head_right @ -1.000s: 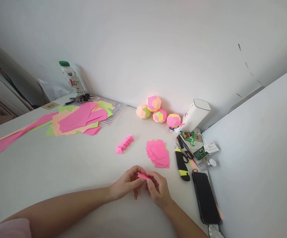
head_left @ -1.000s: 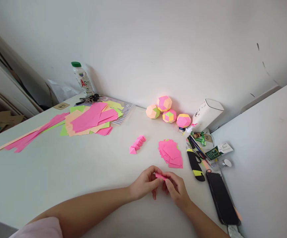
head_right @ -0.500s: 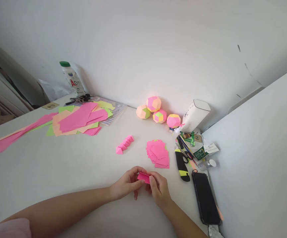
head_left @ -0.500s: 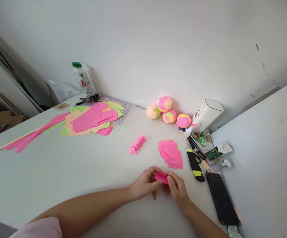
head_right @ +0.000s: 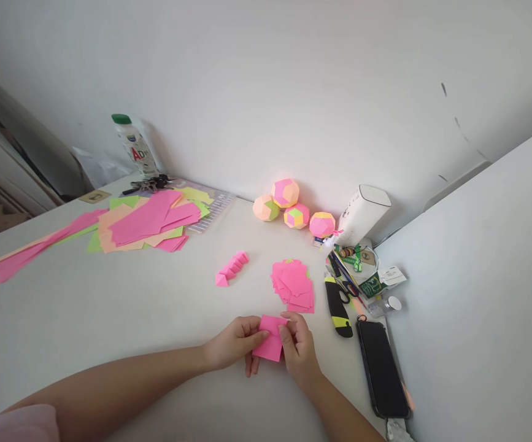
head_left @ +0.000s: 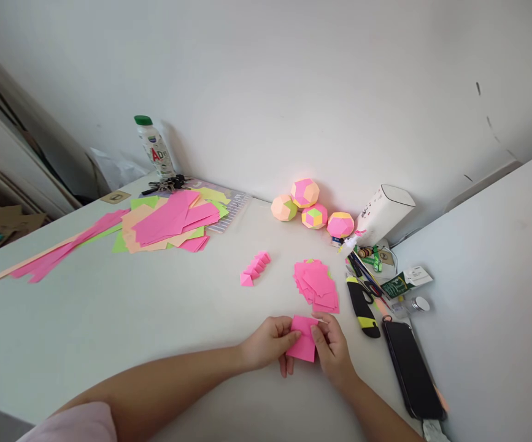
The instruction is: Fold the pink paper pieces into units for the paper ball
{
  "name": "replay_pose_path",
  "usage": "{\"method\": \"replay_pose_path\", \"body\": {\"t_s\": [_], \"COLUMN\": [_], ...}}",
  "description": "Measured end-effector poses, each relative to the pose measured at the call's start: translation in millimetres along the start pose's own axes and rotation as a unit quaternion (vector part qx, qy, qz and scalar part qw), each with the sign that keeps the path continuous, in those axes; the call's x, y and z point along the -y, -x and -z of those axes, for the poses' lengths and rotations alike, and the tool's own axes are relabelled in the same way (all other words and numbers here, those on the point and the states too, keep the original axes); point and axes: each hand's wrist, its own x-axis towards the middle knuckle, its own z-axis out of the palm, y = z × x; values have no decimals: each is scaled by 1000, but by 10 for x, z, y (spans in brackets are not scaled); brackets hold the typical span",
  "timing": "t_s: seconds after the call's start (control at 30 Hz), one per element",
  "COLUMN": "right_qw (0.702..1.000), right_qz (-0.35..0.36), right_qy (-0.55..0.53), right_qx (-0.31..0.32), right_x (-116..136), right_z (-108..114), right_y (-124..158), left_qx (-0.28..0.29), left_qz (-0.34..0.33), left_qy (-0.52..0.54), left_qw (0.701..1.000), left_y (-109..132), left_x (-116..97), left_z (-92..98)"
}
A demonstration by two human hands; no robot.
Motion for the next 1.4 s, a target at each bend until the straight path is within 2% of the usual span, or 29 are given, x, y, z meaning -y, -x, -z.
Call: {"method": "replay_pose_path", "body": {"t_s": [0.1, 0.27, 0.37, 0.57, 0.87, 1.1, 1.4], "right_qw": [999, 987, 983, 984, 990, 988, 995], "right_qz": [35, 86, 105, 135, 122, 130, 78], "right_qy": [-10, -54, -64, -32, 7, -13, 15], "right_qx": [7, 121, 136, 115, 71, 87, 60], "right_x": [61, 154, 124, 99, 148, 107, 91], "right_z": [19, 47, 32, -11, 12, 13, 17], "right_y": [-14, -42, -44, -57, -81, -82, -68], "left_qx": [-22, -50, -54, -59, -53, -38, -32], "left_qz": [0, -18, -22, -20, -18, -8, -6], "left_qy": [33, 72, 88, 104, 72, 84, 68], "left_qw": [999, 996, 994, 993, 996, 996, 997], "left_y": [-16, -34, -35, -37, -41, -41, -48], "left_x": [-19, -41, -44, -34, -38, -34, -31], "left_z": [-1, -14, -15, -8, -19, 14, 2]}}
